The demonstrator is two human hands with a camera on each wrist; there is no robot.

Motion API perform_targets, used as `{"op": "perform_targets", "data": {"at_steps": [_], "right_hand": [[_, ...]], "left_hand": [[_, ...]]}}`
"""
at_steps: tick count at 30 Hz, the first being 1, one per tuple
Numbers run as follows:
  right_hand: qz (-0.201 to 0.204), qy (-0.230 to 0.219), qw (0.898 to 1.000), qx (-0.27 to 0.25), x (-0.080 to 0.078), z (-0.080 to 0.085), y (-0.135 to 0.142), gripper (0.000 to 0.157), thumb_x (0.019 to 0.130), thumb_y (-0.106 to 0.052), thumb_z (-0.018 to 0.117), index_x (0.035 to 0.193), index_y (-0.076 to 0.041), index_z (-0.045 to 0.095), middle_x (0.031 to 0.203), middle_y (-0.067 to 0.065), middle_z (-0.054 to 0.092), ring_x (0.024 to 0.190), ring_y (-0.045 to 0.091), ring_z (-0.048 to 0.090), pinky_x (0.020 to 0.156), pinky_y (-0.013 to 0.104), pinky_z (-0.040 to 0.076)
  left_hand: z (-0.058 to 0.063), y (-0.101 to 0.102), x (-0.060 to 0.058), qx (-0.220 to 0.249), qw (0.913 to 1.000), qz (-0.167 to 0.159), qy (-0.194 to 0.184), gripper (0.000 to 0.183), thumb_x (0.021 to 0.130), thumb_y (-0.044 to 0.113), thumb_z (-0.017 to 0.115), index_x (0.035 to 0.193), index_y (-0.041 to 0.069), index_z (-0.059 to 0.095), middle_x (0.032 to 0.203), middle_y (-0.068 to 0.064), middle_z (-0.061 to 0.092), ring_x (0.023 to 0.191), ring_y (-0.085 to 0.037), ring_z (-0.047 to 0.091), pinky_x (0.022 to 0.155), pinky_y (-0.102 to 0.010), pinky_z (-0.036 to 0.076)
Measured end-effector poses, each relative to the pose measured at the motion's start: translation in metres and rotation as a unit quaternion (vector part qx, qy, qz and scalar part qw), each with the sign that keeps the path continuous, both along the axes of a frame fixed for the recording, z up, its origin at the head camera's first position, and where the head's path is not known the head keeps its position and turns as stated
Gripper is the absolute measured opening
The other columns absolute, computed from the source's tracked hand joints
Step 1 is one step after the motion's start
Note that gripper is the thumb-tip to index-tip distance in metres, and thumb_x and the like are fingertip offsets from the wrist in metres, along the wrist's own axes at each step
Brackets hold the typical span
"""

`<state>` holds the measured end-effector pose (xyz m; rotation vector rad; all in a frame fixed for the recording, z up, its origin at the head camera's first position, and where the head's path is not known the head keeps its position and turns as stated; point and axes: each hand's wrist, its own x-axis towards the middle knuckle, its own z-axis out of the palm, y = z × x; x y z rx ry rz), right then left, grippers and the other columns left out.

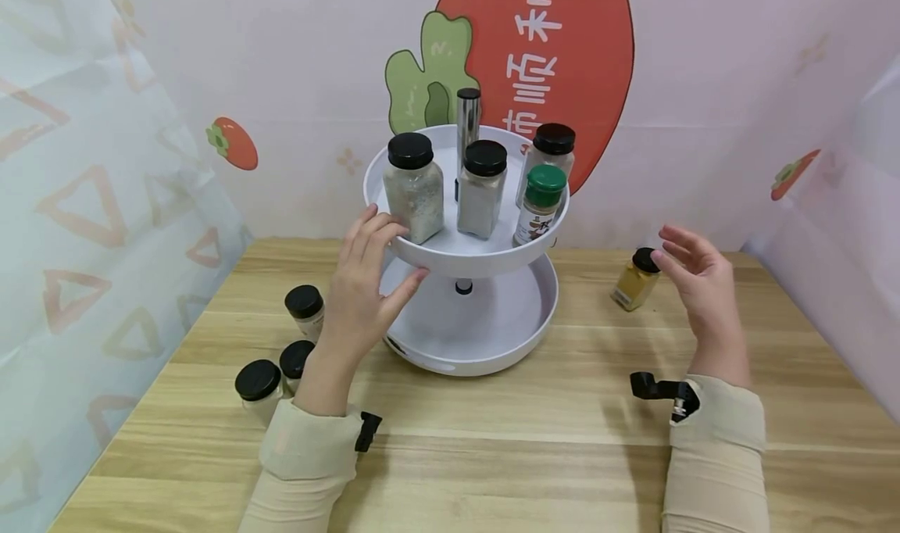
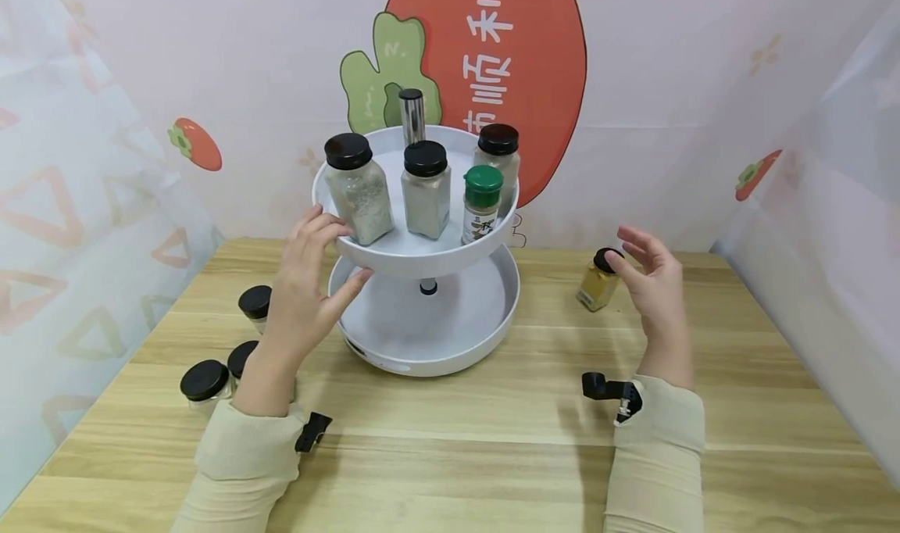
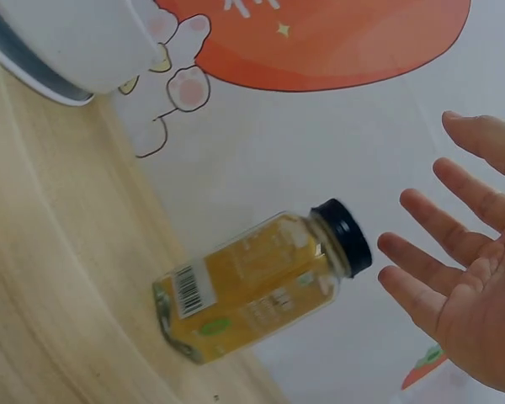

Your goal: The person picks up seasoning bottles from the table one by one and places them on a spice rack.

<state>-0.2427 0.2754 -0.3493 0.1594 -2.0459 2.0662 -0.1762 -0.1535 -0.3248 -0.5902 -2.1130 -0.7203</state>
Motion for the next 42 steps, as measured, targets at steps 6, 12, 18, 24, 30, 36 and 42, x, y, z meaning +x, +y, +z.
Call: {"op": "perform_targets", "data": {"at_steps": [6,12,18,24,30,36,42], "right_hand": [[-0.001,-0.012,1.000,0.001,-0.007,-0.016,0.004,0.044,0.091,-0.011,0.071,0.133,-0.022,0.060,0.120,-0.020,0.060,0.120,0.006,0.050,0.084,0.003,0.046],[-0.006,-0.031,0.999,-0.011,-0.012,-0.026,0.005,0.042,0.091,-0.009,0.071,0.128,-0.025,0.061,0.118,-0.020,0.057,0.112,0.001,0.052,0.084,0.002,0.046],[-0.014,-0.065,0.998,0.003,-0.016,-0.031,0.004,0.060,0.092,-0.012,0.070,0.146,-0.024,0.047,0.134,-0.012,0.052,0.120,0.006,0.051,0.089,0.003,0.046],[-0.018,-0.126,0.989,0.077,-0.021,-0.033,0.001,0.080,0.095,-0.024,0.067,0.159,-0.028,0.019,0.167,0.003,0.018,0.148,0.024,0.027,0.125,0.030,0.028],[-0.026,-0.125,0.989,0.075,-0.023,-0.038,-0.003,0.078,0.094,-0.018,0.068,0.158,-0.018,0.024,0.152,0.001,0.044,0.122,0.005,0.049,0.106,0.010,0.041],[-0.060,-0.105,0.991,0.052,-0.026,-0.040,-0.007,0.036,0.092,-0.010,0.069,0.122,-0.022,0.053,0.101,-0.023,0.056,0.097,-0.006,0.050,0.080,0.004,0.042],[-0.084,-0.124,0.985,0.082,-0.027,-0.040,-0.009,0.033,0.094,-0.013,0.067,0.122,-0.024,0.053,0.101,-0.024,0.053,0.099,-0.005,0.047,0.080,0.004,0.042]], "left_hand": [[0.000,-0.001,-0.001,-0.006,1.0000,0.001,-0.002,0.050,0.087,0.020,0.077,0.127,0.002,0.053,0.136,-0.016,0.053,0.146,-0.032,0.034,0.128,-0.034,0.025],[-0.001,-0.001,-0.001,-0.008,1.0000,0.002,0.000,0.050,0.087,0.020,0.077,0.126,0.001,0.053,0.136,-0.016,0.054,0.145,-0.033,0.035,0.128,-0.034,0.025],[-0.001,-0.001,-0.001,-0.007,1.0000,0.004,0.001,0.051,0.087,0.021,0.077,0.127,0.001,0.053,0.136,-0.016,0.053,0.145,-0.034,0.036,0.128,-0.034,0.025],[-0.001,-0.001,-0.001,-0.004,1.0000,0.004,0.000,0.052,0.086,0.021,0.078,0.127,0.001,0.053,0.137,-0.015,0.053,0.147,-0.030,0.034,0.128,-0.035,0.025],[0.000,-0.001,-0.002,-0.001,1.0000,0.001,-0.002,0.051,0.085,0.020,0.078,0.126,0.002,0.053,0.136,-0.015,0.053,0.146,-0.031,0.035,0.127,-0.036,0.026],[-0.001,0.000,-0.004,0.004,1.0000,-0.001,0.000,0.052,0.084,0.019,0.079,0.127,0.002,0.054,0.136,-0.015,0.054,0.145,-0.032,0.035,0.127,-0.037,0.026],[-0.002,0.000,-0.003,0.000,1.0000,0.003,-0.001,0.053,0.085,0.018,0.079,0.127,0.001,0.053,0.138,-0.016,0.053,0.146,-0.032,0.034,0.127,-0.037,0.026]]}}
